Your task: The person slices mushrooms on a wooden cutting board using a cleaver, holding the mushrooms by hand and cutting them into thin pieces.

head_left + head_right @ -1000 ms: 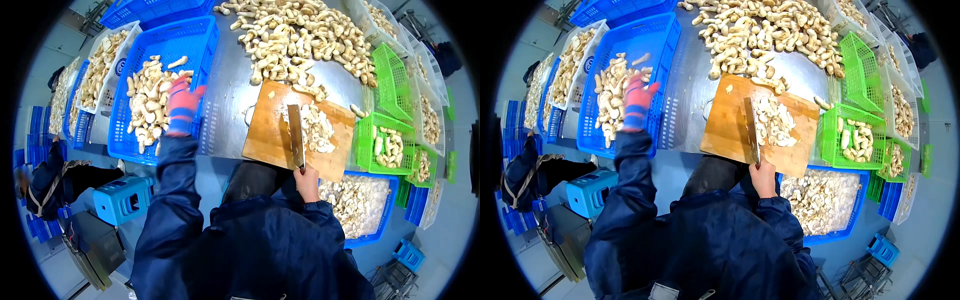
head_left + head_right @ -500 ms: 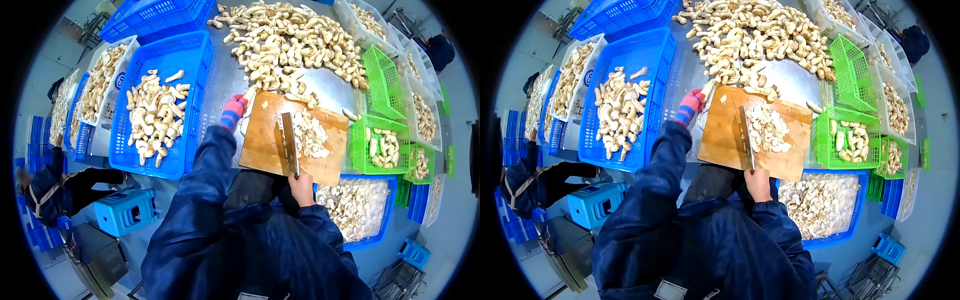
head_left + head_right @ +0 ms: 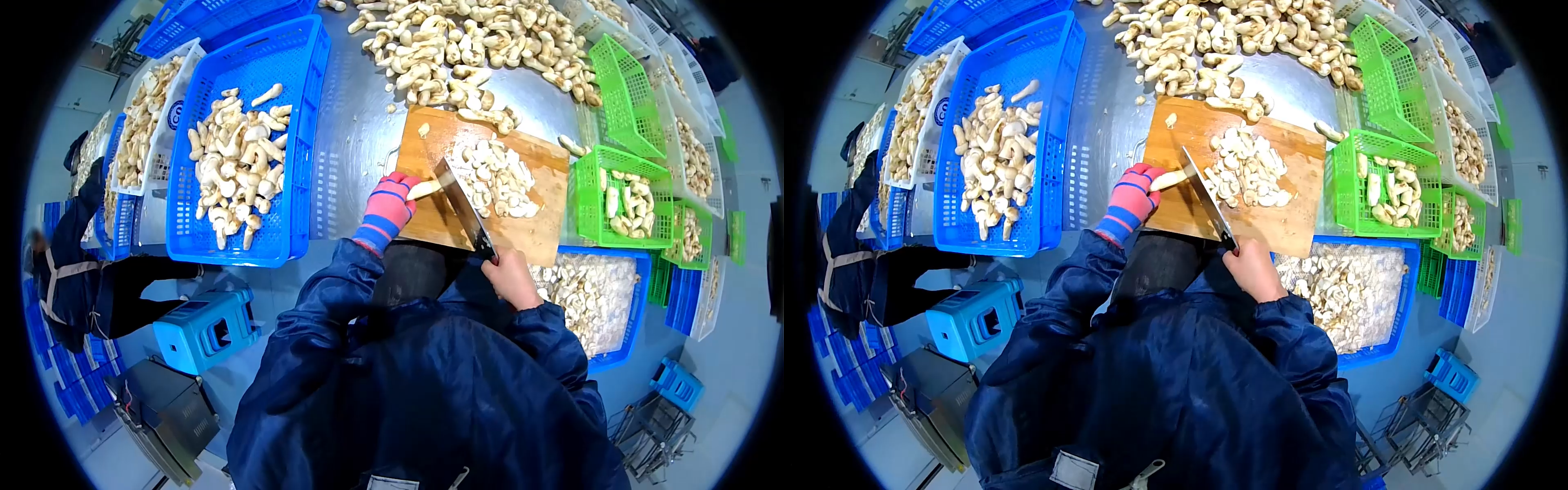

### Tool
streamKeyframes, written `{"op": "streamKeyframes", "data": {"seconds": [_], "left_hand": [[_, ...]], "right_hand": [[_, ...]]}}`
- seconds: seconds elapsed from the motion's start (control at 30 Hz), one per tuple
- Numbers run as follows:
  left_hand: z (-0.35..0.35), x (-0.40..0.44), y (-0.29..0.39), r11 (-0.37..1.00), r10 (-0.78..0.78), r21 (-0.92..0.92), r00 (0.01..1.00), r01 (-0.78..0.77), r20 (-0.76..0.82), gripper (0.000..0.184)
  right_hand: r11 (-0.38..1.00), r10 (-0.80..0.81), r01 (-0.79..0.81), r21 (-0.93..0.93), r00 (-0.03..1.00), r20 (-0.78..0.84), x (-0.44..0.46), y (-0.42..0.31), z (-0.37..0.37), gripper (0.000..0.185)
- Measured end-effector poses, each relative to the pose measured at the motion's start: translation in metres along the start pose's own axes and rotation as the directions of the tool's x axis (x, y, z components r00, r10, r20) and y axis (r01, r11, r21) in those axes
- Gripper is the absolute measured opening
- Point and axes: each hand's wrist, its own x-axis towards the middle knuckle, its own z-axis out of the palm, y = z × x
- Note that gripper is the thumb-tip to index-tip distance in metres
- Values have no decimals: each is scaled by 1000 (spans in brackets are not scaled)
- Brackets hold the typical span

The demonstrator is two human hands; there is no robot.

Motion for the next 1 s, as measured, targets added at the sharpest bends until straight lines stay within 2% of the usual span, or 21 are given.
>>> {"op": "streamKeyframes", "data": {"seconds": [0.1, 0.2, 0.27, 0.3, 0.33, 0.37, 0.43, 0.47, 0.5, 0.53, 0.6, 0.67, 0.73, 0.77, 0.8, 0.87, 1.0], "left_hand": [[1, 0, 2, 1000, -1, 0, 1000, 1, -16, 35], [1, 3, -1, 1000, -12, -24, 1000, 12, 1, 33], [3, -4, -4, 999, -28, -36, 998, 31, 58, 33], [3, -6, -3, 889, -214, -373, 961, 265, 173, 33], [4, -9, -2, 619, -336, -623, 878, 478, 341, 34], [7, -15, 0, 232, -372, -738, 759, 633, 534, 35], [6, -28, 9, -109, -269, -801, 758, 589, 594, 37], [8, -34, 15, -280, -212, -786, 764, 550, 610, 39], [16, -40, 23, -315, -259, -790, 753, 526, 605, 40], [23, -40, 29, -132, -336, -788, 721, 602, 606, 41], [34, -39, 39, 231, -478, -667, 680, 708, 556, 41], [36, -41, 43, 648, -487, -523, 829, 553, 274, 44], [24, -38, 47, 920, -341, -205, 940, 333, -1, 48], [18, -36, 49, 888, -386, -244, 920, 390, 66, 52], [20, -39, 46, 820, -431, -369, 896, 439, 108, 56], [26, -43, 38, 629, -492, -588, 846, 508, 205, 63], [29, -50, 31, 761, -473, -468, 878, 449, 73, 74]], "right_hand": [[995, 96, -100, 25, 990, 105, 12, -22, -1, 22], [993, 89, -92, 80, 995, 40, 48, -21, 17, 23], [979, 174, -186, 84, 975, 138, 65, -23, 10, 22], [978, 159, -172, 115, 981, 113, 65, -27, 8, 20], [977, 152, -161, 139, 986, 69, 62, -29, 6, 20], [975, 149, -152, 159, 988, 31, 55, -30, 5, 20], [956, 153, -149, 251, 988, 6, 34, -38, 3, 17], [969, 111, -110, 220, 994, 5, 27, -34, 8, 18], [979, 72, -70, 192, 997, -2, 22, -28, 12, 18], [986, 35, -33, 164, 999, -13, 16, -24, 14, 19], [993, -69, 68, -93, 998, -14, 9, -22, 21, 21], [985, -148, 142, -98, 987, -59, 6, -20, 29, 21], [989, -132, 128, -80, 990, -45, 4, -24, 31, 21], [990, -123, 120, -67, 992, -34, 2, -26, 32, 21], [991, -124, 123, -49, 992, -31, 1, -29, 34, 21], [992, -126, 126, -13, 991, -32, 2, -34, 37, 21], [991, -128, 128, 36, 992, -17, 5, -31, 42, 20]]}}
